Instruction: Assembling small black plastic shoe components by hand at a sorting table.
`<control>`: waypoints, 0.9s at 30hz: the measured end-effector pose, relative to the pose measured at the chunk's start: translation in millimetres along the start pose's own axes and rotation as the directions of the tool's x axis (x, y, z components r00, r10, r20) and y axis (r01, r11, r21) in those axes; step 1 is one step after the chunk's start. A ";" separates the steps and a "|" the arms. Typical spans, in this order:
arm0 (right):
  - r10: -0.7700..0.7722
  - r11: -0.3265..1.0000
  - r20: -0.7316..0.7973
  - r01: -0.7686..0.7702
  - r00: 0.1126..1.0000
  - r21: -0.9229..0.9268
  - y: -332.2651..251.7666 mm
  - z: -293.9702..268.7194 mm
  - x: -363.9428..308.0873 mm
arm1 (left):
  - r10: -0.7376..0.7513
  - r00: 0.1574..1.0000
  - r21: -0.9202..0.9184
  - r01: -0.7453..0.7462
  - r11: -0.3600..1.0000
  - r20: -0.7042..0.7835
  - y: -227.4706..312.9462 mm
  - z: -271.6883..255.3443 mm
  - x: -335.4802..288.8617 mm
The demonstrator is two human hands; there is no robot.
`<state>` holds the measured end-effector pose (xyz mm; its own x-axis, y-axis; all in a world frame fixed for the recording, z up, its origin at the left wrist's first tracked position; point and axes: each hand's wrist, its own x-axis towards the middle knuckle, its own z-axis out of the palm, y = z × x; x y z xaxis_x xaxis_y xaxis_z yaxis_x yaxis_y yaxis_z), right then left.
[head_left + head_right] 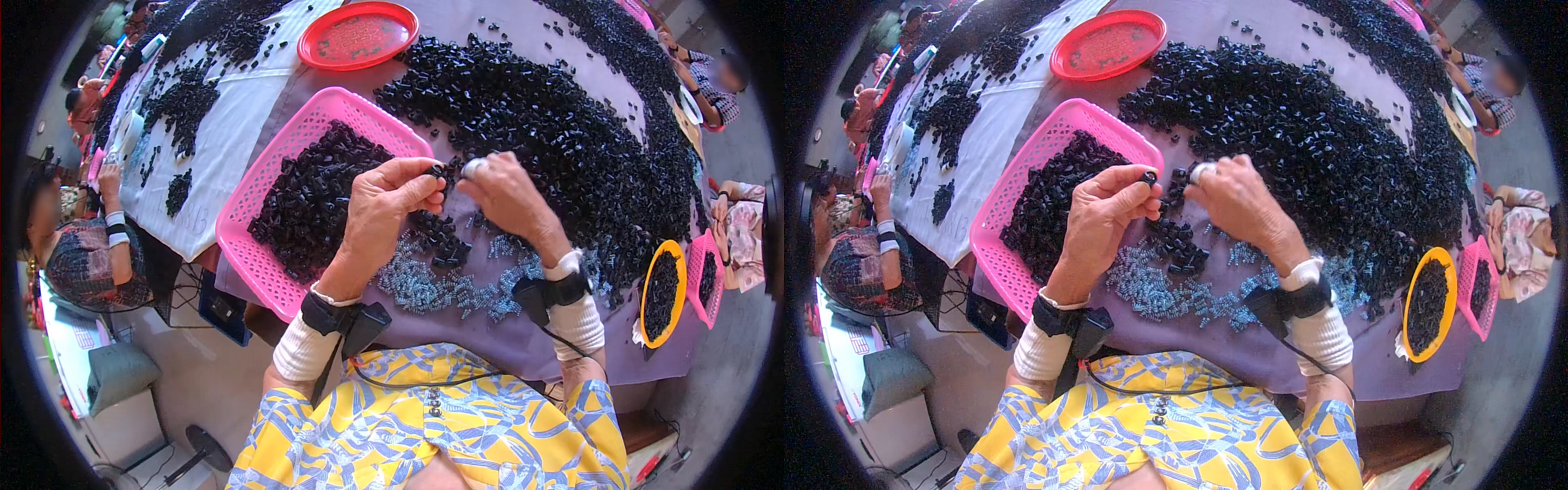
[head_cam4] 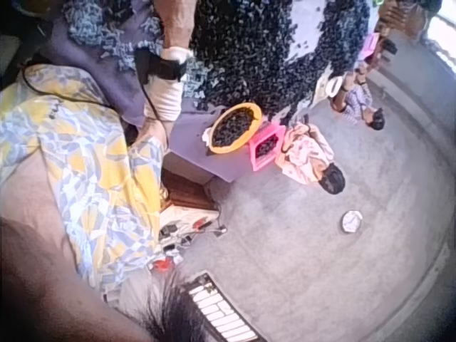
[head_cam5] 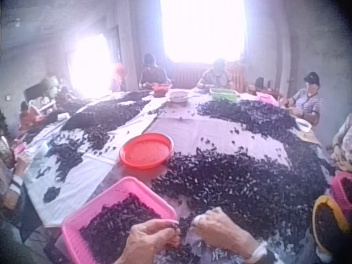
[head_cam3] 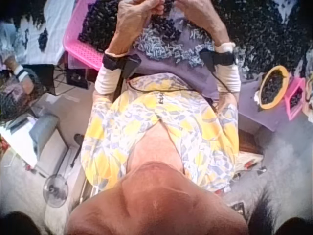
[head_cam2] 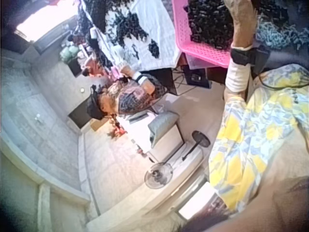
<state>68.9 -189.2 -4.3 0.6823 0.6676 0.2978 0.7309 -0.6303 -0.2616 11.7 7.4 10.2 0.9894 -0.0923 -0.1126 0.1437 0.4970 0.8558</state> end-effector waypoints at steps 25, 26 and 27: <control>0.078 0.995 -0.085 -0.072 0.993 0.074 9.6 27.4 -5.0 | -0.058 0.996 -0.011 0.057 0.998 -0.063 -7.6 -5.2 -6.1; 0.115 0.975 -0.176 -0.078 0.978 0.208 5.9 21.6 -6.7 | -0.059 0.997 -0.020 0.058 0.998 -0.059 -9.1 -4.8 -6.3; 0.115 0.976 -0.178 -0.078 0.977 0.203 -1.6 10.5 -8.9 | -0.060 0.997 -0.030 0.059 0.998 -0.048 -10.7 -2.9 -5.7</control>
<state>61.9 -190.0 -16.2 0.7486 0.5097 0.4240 0.6629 -0.5867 -0.4652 4.6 5.1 0.3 0.9789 -0.0805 -0.1877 0.2020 0.5162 0.8323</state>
